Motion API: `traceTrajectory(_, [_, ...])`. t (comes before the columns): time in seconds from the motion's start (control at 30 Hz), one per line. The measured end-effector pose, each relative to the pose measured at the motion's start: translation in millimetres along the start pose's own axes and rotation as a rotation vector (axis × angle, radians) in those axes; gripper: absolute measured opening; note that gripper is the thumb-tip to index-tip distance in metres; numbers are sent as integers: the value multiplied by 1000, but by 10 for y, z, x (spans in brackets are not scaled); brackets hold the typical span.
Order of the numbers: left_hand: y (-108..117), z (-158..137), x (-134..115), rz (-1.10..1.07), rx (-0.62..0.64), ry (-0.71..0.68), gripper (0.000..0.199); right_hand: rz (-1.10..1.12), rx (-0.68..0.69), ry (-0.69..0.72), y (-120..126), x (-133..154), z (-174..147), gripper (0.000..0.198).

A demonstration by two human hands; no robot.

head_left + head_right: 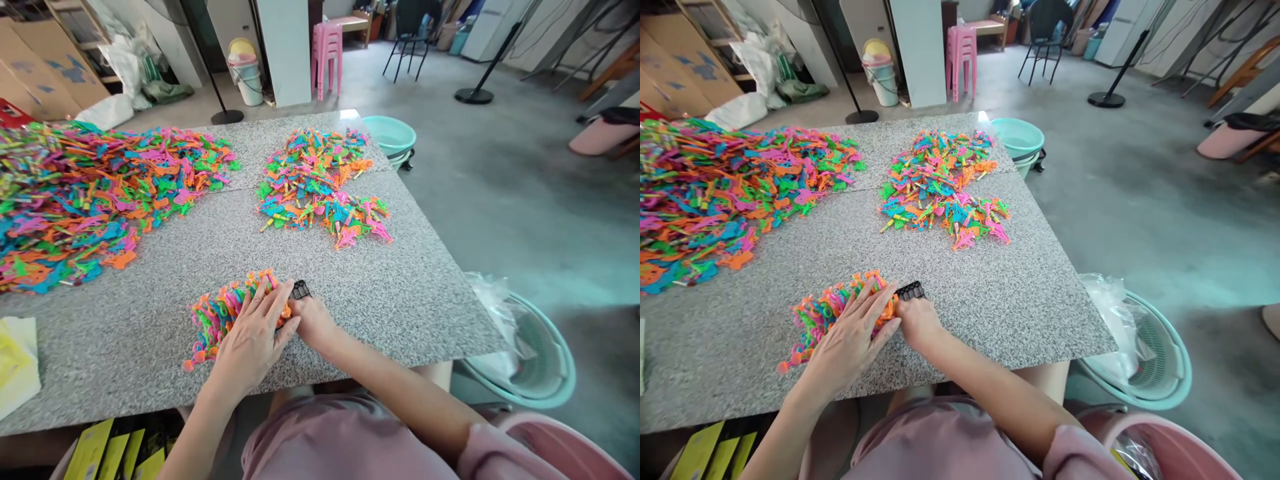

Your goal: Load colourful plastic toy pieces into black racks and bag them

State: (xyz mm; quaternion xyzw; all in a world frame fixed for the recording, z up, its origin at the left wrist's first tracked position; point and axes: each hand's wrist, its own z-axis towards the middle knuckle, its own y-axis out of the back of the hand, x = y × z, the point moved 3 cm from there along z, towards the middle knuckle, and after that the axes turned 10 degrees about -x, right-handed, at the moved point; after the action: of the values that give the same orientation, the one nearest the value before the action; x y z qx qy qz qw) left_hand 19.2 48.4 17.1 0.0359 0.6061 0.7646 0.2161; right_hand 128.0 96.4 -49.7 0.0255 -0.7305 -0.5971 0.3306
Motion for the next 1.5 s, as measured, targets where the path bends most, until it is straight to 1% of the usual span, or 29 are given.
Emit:
traceTrajectory(0.07, [-53, -11, 29, 24, -30, -30, 48, -22, 24, 18, -54, 15, -20, 20])
traceTrajectory(0.17, [-144, -28, 96, 42, -98, -59, 40, -5, 55, -21, -81, -69, -73, 17])
traceTrajectory(0.23, [-192, -37, 142, 48, -128, -49, 40, 79, 86, -39, 2, -220, -91, 12])
traceTrajectory(0.27, [-208, -42, 158, 49, -133, -47, 40, 109, 72, -62, 86, -337, -76, 11])
traceTrajectory(0.3, [-218, -47, 169, 50, -134, -51, 39, 108, 22, -99, 197, -481, -39, 12])
traceTrajectory(0.33, [-222, -50, 175, 52, -127, -60, 38, 63, -64, -147, 326, -643, 20, 16])
traceTrajectory(0.4, [-209, -54, 172, 60, -114, -95, 33, -132, -276, -220, 568, -952, 174, 33])
traceTrajectory(0.43, [-196, -53, 165, 69, -106, -116, 31, -243, -345, -211, 641, -1062, 253, 40])
traceTrajectory(0.47, [-179, -50, 156, 81, -100, -130, 31, -343, -379, -182, 667, -1136, 319, 45])
traceTrajectory(0.5, [-160, -45, 145, 97, -101, -140, 31, -423, -376, -143, 647, -1174, 363, 45])
traceTrajectory(0.57, [-118, -35, 126, 124, -115, -155, 32, -509, -316, -73, 516, -1159, 361, 39])
traceTrajectory(0.63, [-83, -30, 128, 137, -128, -164, 33, -528, -259, -16, 376, -1076, 264, 33])
traceTrajectory(0.7, [-53, -40, 162, 133, -133, -180, 33, -520, -240, 47, 339, -1012, 165, 32])
traceTrajectory(0.77, [-26, -67, 221, 125, -124, -200, 33, -523, -257, 84, 439, -1044, 156, 33])
traceTrajectory(0.83, [1, -101, 273, 123, -109, -215, 33, -539, -249, 111, 607, -1178, 248, 31])
traceTrajectory(0.9, [29, -133, 289, 134, -103, -214, 32, -532, -165, 182, 737, -1345, 371, 25])
traceTrajectory(0.97, [53, -152, 259, 154, -107, -201, 32, -489, -73, 257, 790, -1462, 448, 24])
traceTrajectory(1.0, [60, -156, 232, 162, -108, -193, 32, -454, -57, 278, 789, -1480, 462, 23])
traceTrajectory(1.07, [65, -150, 175, 170, -99, -171, 31, -328, -109, 263, 733, -1415, 454, 21])
traceTrajectory(1.13, [63, -131, 134, 166, -93, -144, 28, -88, -199, 198, 586, -1229, 419, 17])
traceTrajectory(1.2, [62, -114, 114, 154, -91, -126, 25, 232, -245, 113, 347, -976, 394, 12])
traceTrajectory(1.23, [64, -109, 109, 150, -91, -122, 25, 385, -245, 75, 208, -844, 395, 12])
traceTrajectory(1.3, [68, -105, 102, 148, -88, -126, 25, 600, -246, 20, -47, -610, 429, 13])
traceTrajectory(1.4, [75, -109, 93, 154, -81, -125, 26, 719, -233, -22, -283, -389, 528, 12])
traceTrajectory(1.43, [76, -110, 90, 155, -80, -123, 27, 722, -212, -16, -318, -343, 561, 11])
traceTrajectory(1.5, [72, -112, 88, 158, -80, -118, 27, 672, -167, 43, -333, -269, 610, 11])
